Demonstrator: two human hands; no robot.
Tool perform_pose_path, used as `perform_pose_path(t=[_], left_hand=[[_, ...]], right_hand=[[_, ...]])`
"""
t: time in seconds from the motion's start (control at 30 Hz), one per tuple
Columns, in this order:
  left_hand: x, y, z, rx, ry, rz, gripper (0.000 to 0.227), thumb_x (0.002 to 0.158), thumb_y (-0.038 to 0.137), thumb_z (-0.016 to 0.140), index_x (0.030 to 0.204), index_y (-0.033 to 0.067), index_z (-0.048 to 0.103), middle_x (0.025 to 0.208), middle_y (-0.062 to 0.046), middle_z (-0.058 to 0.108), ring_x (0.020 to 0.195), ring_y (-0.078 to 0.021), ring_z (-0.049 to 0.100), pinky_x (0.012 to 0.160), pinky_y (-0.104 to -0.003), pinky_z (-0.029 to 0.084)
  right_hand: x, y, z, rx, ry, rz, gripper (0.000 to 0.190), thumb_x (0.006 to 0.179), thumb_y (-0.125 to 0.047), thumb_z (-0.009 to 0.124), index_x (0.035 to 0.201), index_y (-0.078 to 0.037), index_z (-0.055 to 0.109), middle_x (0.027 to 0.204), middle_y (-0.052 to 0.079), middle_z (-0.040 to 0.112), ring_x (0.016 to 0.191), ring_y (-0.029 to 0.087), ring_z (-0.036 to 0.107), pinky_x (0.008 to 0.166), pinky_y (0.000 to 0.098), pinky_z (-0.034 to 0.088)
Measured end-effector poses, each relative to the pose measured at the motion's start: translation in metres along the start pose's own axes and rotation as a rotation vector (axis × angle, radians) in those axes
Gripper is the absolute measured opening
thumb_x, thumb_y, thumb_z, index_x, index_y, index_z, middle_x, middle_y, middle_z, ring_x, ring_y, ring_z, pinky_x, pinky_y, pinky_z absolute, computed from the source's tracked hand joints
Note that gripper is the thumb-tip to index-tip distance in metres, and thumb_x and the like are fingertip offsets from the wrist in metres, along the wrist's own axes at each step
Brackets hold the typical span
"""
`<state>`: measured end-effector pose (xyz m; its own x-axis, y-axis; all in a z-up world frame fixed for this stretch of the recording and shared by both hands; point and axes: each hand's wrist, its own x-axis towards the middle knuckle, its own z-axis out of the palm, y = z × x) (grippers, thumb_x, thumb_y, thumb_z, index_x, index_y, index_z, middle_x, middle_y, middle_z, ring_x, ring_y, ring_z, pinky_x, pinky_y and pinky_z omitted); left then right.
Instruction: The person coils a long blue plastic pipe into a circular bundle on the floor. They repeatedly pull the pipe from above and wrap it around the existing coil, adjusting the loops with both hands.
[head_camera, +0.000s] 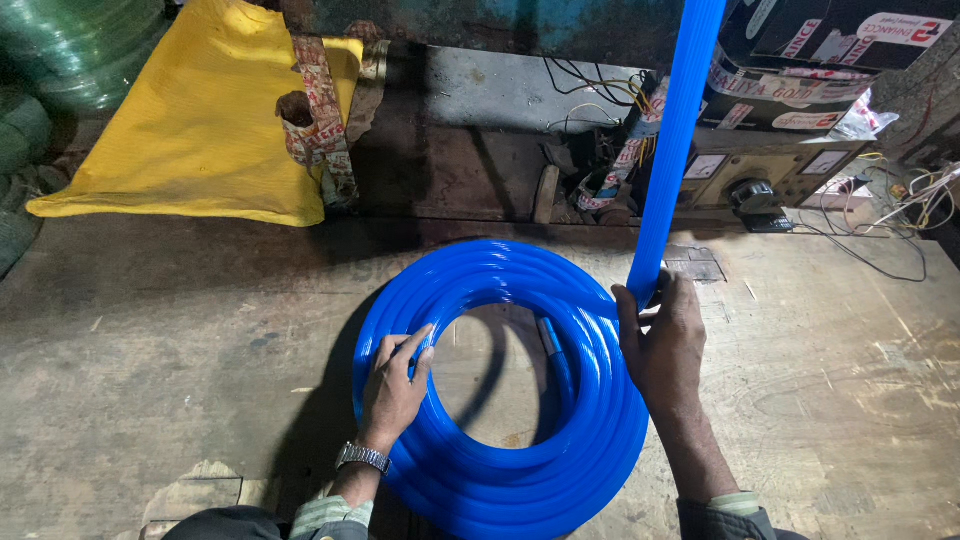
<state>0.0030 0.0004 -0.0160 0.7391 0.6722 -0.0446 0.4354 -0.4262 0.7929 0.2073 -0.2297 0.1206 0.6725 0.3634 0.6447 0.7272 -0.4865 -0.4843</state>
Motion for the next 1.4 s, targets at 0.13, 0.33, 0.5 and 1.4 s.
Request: perform_pose_path(t=[0.13,0.33,0.5,1.4], left_hand=[[-0.002,0.001,0.0,0.003,-0.005,-0.01,0.043,0.106,0.038,0.046,0.148,0.0325,0.055,0.13,-0.011,0.056,0.128,-0.0365,0.059,0.102,-0.049,0.054],[-0.002,0.001,0.0,-0.006,0.006,-0.005,0.044,0.106,0.038,0.046,0.148,0.031,0.055,0.129,-0.012,0.057,0.127,-0.0373,0.059,0.103,-0.05,0.053],[0.0,-0.003,0.002,-0.031,0.011,-0.008,0.043,0.105,0.038,0.047,0.147,0.0312,0.056,0.129,-0.012,0.057,0.126,-0.0378,0.059,0.103,-0.048,0.052],[-0.016,0.006,-0.003,-0.024,0.007,-0.008,0.045,0.104,0.035,0.049,0.148,0.0256,0.056,0.132,-0.013,0.056,0.124,-0.0395,0.062,0.1,-0.052,0.054]], right_hand=[[-0.005,0.005,0.0,0.005,0.002,0.015,0.043,0.099,-0.03,0.075,0.115,0.003,0.053,0.088,0.019,0.058,0.068,0.038,0.071,0.055,0.0429,0.062],[-0.012,0.01,-0.002,-0.019,-0.013,0.031,0.041,0.099,-0.029,0.075,0.113,0.003,0.054,0.086,0.019,0.058,0.066,0.038,0.071,0.055,0.0443,0.061],[-0.019,0.01,-0.004,0.013,-0.006,0.041,0.041,0.097,-0.028,0.076,0.114,0.003,0.055,0.087,0.019,0.058,0.068,0.04,0.071,0.058,0.044,0.062],[-0.056,0.046,-0.012,0.114,-0.04,0.066,0.042,0.091,-0.023,0.08,0.112,0.004,0.056,0.089,0.019,0.059,0.077,0.04,0.072,0.065,0.0428,0.065]])
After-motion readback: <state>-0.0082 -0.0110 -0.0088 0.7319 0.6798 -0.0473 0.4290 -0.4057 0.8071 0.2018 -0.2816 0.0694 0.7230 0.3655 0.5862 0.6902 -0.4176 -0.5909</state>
